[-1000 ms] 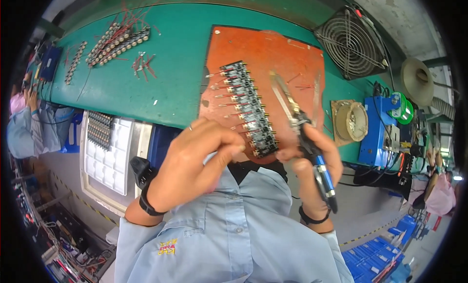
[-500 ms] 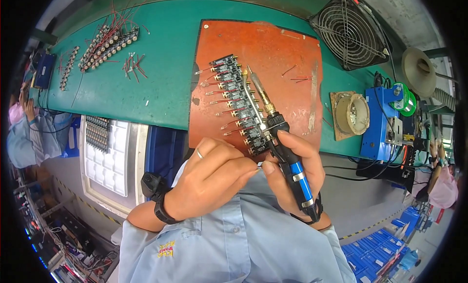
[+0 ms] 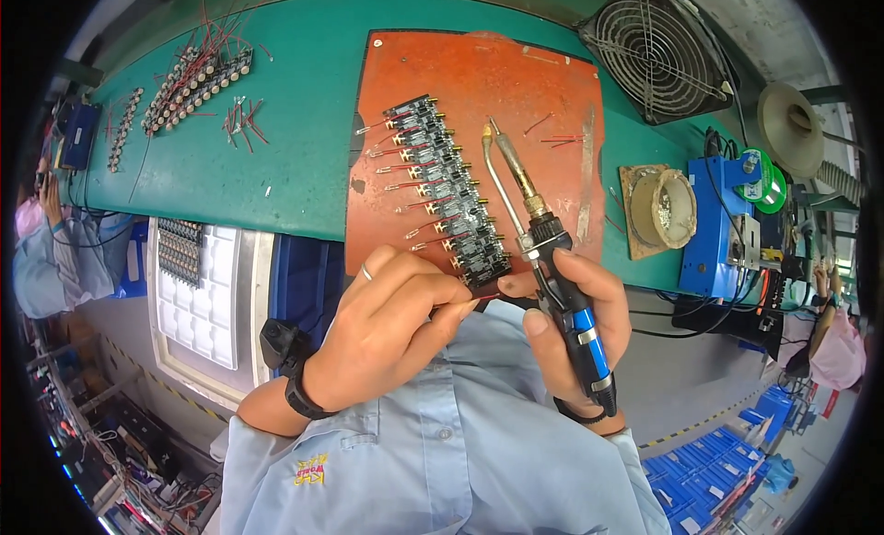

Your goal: Soldering multiple electronic components onto printed circuit boards at an assembly station.

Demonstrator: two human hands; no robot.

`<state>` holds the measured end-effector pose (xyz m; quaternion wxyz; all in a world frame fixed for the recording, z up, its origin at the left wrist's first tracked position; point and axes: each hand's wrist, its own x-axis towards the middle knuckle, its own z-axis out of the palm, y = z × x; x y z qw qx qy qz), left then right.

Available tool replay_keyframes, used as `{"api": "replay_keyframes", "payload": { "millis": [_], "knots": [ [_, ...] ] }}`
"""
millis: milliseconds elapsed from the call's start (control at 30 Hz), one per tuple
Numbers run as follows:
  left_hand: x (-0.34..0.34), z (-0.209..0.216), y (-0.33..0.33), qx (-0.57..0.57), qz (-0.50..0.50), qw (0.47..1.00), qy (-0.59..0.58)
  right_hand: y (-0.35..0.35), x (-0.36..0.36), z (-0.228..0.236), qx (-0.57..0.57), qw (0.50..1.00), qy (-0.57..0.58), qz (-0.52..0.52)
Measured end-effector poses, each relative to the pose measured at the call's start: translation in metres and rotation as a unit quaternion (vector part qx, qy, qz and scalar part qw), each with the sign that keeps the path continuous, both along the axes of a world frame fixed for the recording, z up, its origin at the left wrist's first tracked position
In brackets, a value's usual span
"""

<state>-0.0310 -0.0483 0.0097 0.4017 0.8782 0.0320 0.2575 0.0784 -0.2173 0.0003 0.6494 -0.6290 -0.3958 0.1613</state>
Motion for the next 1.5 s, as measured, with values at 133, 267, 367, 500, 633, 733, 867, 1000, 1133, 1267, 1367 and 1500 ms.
{"api": "replay_keyframes", "payload": {
  "millis": [133, 267, 367, 500, 633, 733, 867, 1000, 1133, 1267, 1367, 1500],
  "knots": [
    [0.000, -0.002, -0.002, 0.000, -0.012, 1.000, -0.001, -0.001, 0.004, -0.004, -0.010, 1.000, -0.009, 0.019],
    [-0.003, 0.001, -0.003, 0.004, -0.010, 1.000, 0.029, 0.005, -0.008, 0.000, 0.001, 0.998, 0.052, -0.042],
    [0.002, 0.006, 0.006, 0.079, 0.001, 0.995, 0.054, -0.004, -0.008, 0.007, 0.022, 0.991, 0.099, -0.081],
    [0.012, -0.001, 0.008, 0.086, 0.035, 0.994, 0.053, -0.043, 0.013, 0.010, 0.032, 0.995, 0.066, -0.066],
    [0.018, -0.006, 0.009, 0.105, 0.046, 0.991, 0.067, -0.062, 0.029, 0.017, -0.021, 0.996, -0.083, -0.013],
    [0.020, -0.007, 0.009, 0.105, 0.049, 0.991, 0.073, -0.061, 0.031, 0.029, -0.073, 0.983, -0.171, -0.009],
    [0.022, -0.006, 0.010, 0.106, 0.050, 0.990, 0.078, -0.059, 0.028, 0.034, -0.131, 0.976, -0.171, 0.002],
    [0.022, -0.006, 0.009, 0.107, 0.054, 0.990, 0.080, -0.055, 0.029, 0.033, -0.152, 0.970, -0.188, 0.022],
    [0.022, -0.006, 0.009, 0.107, 0.053, 0.989, 0.083, -0.052, 0.029, 0.033, -0.164, 0.967, -0.195, 0.020],
    [0.023, -0.006, 0.009, 0.107, 0.054, 0.989, 0.084, -0.050, 0.029, 0.034, -0.173, 0.966, -0.189, 0.024],
    [0.022, -0.006, 0.009, 0.108, 0.059, 0.988, 0.089, -0.049, 0.030, 0.034, -0.179, 0.956, -0.229, 0.038],
    [0.023, -0.004, 0.008, 0.106, 0.057, 0.989, 0.092, -0.042, 0.028, 0.052, -0.213, 0.937, -0.271, 0.062]
  ]
}}
